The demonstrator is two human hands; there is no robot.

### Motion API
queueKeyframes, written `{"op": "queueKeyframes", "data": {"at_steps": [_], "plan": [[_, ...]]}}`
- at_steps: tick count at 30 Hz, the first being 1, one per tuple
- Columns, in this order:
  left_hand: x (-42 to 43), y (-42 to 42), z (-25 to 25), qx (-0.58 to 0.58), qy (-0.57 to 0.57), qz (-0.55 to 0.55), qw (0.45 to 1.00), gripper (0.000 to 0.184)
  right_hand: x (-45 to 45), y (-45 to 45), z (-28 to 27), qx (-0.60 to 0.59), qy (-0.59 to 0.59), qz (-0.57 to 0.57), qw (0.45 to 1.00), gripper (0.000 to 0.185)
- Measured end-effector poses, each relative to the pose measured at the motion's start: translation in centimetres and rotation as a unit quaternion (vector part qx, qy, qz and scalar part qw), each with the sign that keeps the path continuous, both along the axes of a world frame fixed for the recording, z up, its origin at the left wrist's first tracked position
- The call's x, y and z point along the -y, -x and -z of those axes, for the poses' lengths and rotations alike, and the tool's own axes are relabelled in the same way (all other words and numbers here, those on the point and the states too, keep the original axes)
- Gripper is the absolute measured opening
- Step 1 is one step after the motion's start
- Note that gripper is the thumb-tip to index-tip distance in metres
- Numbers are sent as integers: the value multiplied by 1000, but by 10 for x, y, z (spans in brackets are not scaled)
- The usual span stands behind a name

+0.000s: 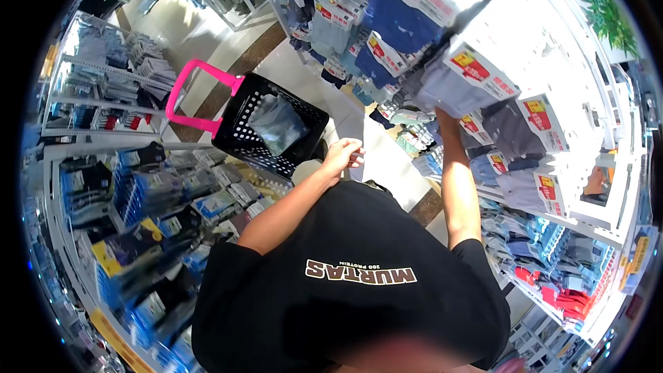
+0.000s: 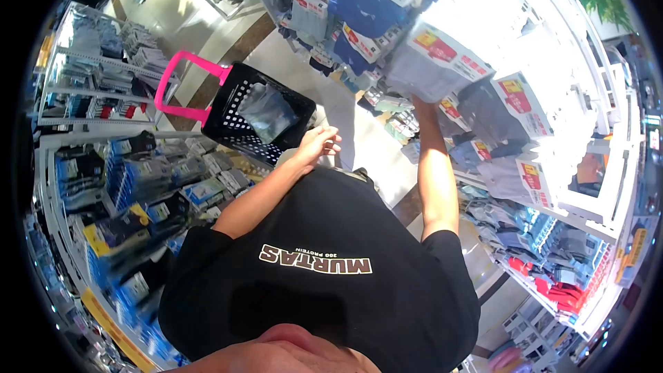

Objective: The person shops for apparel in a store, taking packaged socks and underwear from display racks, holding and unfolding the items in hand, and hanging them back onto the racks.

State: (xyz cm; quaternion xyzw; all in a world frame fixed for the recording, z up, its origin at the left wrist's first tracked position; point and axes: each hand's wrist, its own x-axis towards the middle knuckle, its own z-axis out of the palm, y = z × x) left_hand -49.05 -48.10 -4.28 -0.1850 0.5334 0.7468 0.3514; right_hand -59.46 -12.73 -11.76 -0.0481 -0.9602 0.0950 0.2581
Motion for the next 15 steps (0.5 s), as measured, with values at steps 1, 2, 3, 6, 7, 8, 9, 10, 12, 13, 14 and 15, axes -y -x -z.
{"op": "queueKeyframes", "data": {"at_steps": [1, 2, 3, 6, 7, 8, 9, 10, 12, 13, 14, 15], "plan": [[9, 11, 3, -5, 0, 8, 1000, 24, 1, -4, 1, 26, -21, 14, 999, 50], [17, 23, 7, -4, 6, 17, 1000, 24, 5, -8, 0, 43, -34, 25, 998, 47], [27, 34, 11, -3, 10, 25, 1000, 24, 8, -14, -2, 56, -46, 33, 997, 44], [53, 61, 18, 3, 9, 34, 999, 23, 21, -21, -8, 65, -50, 56, 995, 37], [61, 70, 18, 6, 4, 33, 999, 23, 26, -23, -12, 64, -46, 65, 995, 35], [68, 77, 19, 9, 1, 33, 999, 23, 33, -25, -18, 59, -41, 72, 995, 32], [74, 87, 20, 3, 0, 33, 999, 23, 41, -27, -24, 55, -34, 80, 995, 30], [79, 100, 18, -18, 11, 40, 999, 23, 51, -29, -33, 36, -21, 89, 995, 29], [91, 132, 21, -93, 37, 59, 993, 24, 86, -28, -69, -15, 10, 110, 994, 26], [94, 151, 12, -120, 69, 33, 990, 24, 104, -24, -91, -49, 26, 123, 991, 27], [98, 173, 17, -212, 115, 52, 969, 24, 119, -23, -103, -84, 39, 134, 987, 28], [101, 198, 33, -336, 168, 41, 926, 25, 129, -32, -104, -44, 88, 170, 981, 39]]}}
